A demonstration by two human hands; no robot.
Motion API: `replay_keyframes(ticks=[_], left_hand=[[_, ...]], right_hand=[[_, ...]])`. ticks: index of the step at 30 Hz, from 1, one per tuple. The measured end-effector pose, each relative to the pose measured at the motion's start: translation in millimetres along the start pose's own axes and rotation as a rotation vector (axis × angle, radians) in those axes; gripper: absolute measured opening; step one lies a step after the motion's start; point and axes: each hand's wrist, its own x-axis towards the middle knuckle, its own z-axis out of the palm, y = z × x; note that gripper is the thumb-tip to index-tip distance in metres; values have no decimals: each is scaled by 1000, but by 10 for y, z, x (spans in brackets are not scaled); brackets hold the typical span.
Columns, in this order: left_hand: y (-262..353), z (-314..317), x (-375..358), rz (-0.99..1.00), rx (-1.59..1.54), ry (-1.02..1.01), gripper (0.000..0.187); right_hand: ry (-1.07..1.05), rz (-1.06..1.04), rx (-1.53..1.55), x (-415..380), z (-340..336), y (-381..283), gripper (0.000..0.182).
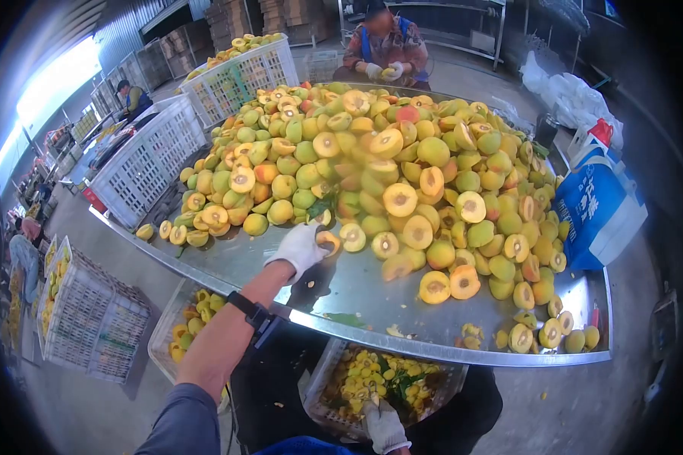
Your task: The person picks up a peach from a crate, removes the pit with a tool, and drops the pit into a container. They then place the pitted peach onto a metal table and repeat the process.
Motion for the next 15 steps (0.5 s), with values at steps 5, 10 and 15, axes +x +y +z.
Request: replay_keyframes(ticks=[5, 10, 15], left_hand=[[91, -68, -399, -3, -272, 69, 49], [329, -261, -1591, 85, -1149, 48, 50], [289, 154, -2312, -303, -1876, -147, 48]], right_hand=[[37, -171, 106, -5, 27, 6, 34], [-256, -116, 568, 43, 47, 125, 27], [-114, -278, 189, -212, 19, -312, 19]])
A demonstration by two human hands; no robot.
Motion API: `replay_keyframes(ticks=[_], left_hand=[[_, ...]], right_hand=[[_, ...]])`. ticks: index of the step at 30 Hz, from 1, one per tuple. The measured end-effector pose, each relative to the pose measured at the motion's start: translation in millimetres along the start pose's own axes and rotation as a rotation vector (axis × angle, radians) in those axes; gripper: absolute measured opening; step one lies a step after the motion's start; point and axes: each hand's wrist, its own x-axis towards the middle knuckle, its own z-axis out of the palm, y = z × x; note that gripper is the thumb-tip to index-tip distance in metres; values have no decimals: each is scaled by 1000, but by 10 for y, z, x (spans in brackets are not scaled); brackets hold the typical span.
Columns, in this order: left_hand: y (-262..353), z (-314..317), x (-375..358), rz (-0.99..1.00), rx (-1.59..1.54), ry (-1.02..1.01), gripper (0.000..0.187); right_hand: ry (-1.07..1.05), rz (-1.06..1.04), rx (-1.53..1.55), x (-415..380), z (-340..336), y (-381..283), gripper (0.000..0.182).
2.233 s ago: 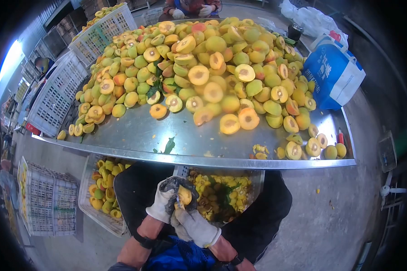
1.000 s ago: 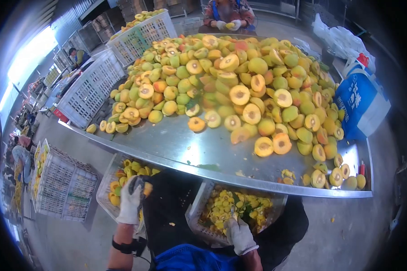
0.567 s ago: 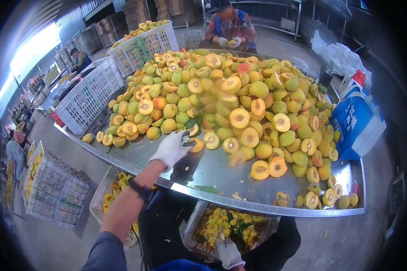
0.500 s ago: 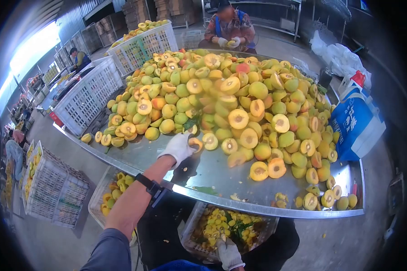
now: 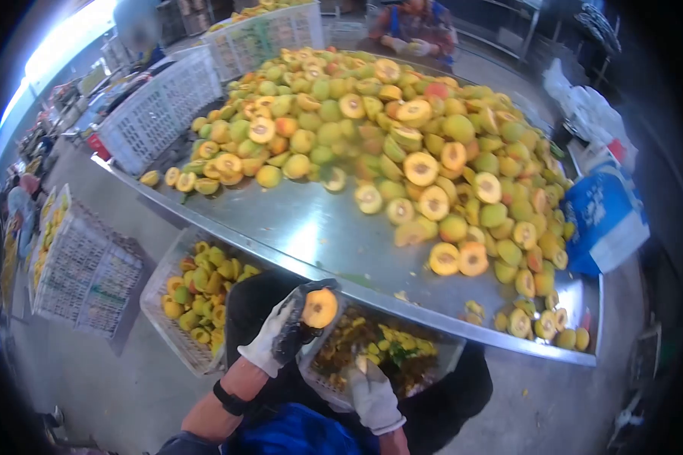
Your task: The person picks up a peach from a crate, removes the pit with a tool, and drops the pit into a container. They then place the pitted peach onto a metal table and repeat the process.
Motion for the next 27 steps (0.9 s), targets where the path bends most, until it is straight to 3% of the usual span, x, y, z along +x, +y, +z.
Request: replay_keyframes(ticks=[2, 4, 6, 7, 10, 14, 17, 20, 23, 27], left_hand=[[-211, -65, -35, -54, -9, 40, 47], [-273, 29, -113, -75, -1, 49, 48], [-390, 3, -112, -72, 19, 23, 44], [-455, -11, -100, -54, 2, 18, 43], [-492, 2, -81, -11, 11, -14, 41], [-544, -25, -105, -23, 183, -54, 40], [-609, -52, -92, -44, 266, -26, 39], [-593, 75, -149, 39, 260, -18, 38], [-706, 98, -121, 135, 302, 20, 35], [-674, 108, -103, 101, 417, 87, 31]], right_hand=[[39, -60, -92, -88, 42, -243, 20], [84, -400, -363, -94, 68, -271, 21], [192, -463, -402, -67, 211, -458, 21], [79, -293, -456, -9, 144, -367, 21], [217, -464, -494, -119, 162, -435, 22], [140, -343, -460, -51, 131, -365, 22], [99, -376, -508, -36, 138, -411, 21], [69, -204, -454, -49, 167, -453, 35], [50, -249, -424, 20, 162, -298, 38], [43, -193, -434, -1, 152, -311, 38]])
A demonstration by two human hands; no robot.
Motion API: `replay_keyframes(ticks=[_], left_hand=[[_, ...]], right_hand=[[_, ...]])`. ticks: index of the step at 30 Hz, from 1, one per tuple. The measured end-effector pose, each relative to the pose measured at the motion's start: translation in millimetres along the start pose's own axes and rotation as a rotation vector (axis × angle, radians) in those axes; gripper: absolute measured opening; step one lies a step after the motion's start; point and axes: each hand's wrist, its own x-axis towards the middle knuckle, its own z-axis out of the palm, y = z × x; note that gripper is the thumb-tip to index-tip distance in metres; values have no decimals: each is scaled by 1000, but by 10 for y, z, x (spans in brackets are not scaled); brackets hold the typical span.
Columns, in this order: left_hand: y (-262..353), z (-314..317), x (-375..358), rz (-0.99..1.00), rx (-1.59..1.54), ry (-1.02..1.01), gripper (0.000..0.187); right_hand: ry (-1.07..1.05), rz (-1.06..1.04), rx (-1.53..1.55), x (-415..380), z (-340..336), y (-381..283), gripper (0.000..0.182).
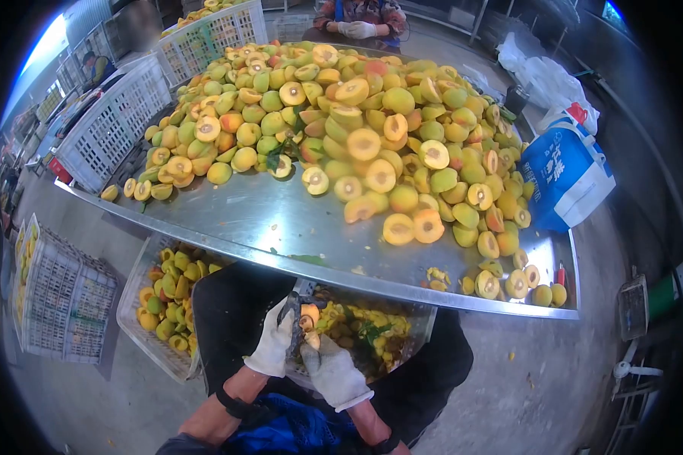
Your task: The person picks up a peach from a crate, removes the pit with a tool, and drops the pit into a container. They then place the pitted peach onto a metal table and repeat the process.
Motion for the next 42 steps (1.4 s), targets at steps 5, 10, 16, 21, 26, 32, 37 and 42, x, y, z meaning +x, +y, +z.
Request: replay_keyframes(ticks=[5, 10, 16, 21, 26, 32, 37, 42], left_hand=[[198, 0, 90, 82, 591, -62, 27], [-33, -125, 158, -188, -93, -139, 30], [-37, -152, 130, -106, -348, -39, 27], [-83, -145, 118, -200, -597, -25, 18], [-171, -173, 139, -212, -531, -14, 21], [-203, -135, 149, -233, -526, -87, 33], [-263, -120, 117, -223, -354, -15, 35], [-188, -75, 88, -168, -354, -20, 33]], right_hand=[[13, 56, 72, 1, 94, 67, 30], [42, -14, 209, 31, 104, 162, 28], [5, 200, 489, -14, -15, 210, 25], [55, 4, 312, -41, 126, 287, 27], [67, 68, 179, -25, 179, 225, 30], [68, 89, 176, 6, 235, 266, 33], [88, 122, 152, 2, 293, 167, 35], [13, 115, 263, 73, 283, 298, 30]])
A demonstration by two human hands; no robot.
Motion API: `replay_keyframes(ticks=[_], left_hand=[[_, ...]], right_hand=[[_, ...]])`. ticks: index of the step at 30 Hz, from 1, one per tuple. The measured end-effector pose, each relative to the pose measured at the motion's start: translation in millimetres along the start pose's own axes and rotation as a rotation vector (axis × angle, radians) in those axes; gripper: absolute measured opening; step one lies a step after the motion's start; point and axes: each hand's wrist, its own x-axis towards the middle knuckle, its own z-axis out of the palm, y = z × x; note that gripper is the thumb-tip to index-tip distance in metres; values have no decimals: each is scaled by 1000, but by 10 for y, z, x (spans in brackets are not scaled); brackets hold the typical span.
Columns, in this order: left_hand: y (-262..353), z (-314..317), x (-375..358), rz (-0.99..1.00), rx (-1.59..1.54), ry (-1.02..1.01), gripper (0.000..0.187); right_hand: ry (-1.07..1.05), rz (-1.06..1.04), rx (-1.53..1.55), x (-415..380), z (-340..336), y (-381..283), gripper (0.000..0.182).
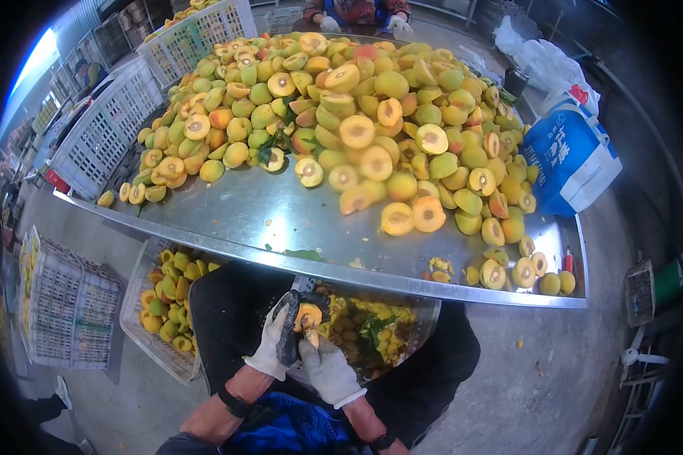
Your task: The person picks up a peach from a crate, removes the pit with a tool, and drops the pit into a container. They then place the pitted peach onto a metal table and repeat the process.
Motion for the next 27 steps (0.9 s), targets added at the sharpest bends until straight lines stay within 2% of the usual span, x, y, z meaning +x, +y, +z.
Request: replay_keyframes(ticks=[4, 7, 8, 10, 12, 15, 18, 21, 22, 25, 27], left_hand=[[225, -108, 110, -124, -4, -213, 33], [370, -141, 123, -307, 136, -167, 33], [327, -144, 132, -315, 126, -114, 35], [126, -195, 156, -233, 54, -27, 37], [-18, -191, 129, -164, -73, 35, 40], [-53, -156, 100, -124, -91, 41, 38], [85, -93, 30, -12, 155, -96, 34], [255, -74, -15, -126, 330, -137, 28], [259, -103, -19, -103, 468, -150, 29], [116, -226, 13, -123, -49, -141, 28], [162, -103, -56, 49, 181, -109, 30]], right_hand=[[-7, 8, -180, -61, -88, -102, 29], [-63, -80, -326, -50, -123, -87, 29], [-36, -113, -270, -44, -89, -33, 29], [19, -177, -159, -35, 22, 117, 29], [60, -126, -121, -31, 53, 48, 28], [64, -35, -75, -15, 55, -35, 29], [62, 12, -49, -20, 54, -57, 30], [73, -18, -69, -59, 37, -88, 32], [77, -37, -84, -76, 31, -91, 32], [56, -33, -112, -62, 42, -45, 34], [34, -62, -55, -46, 54, -26, 34]])
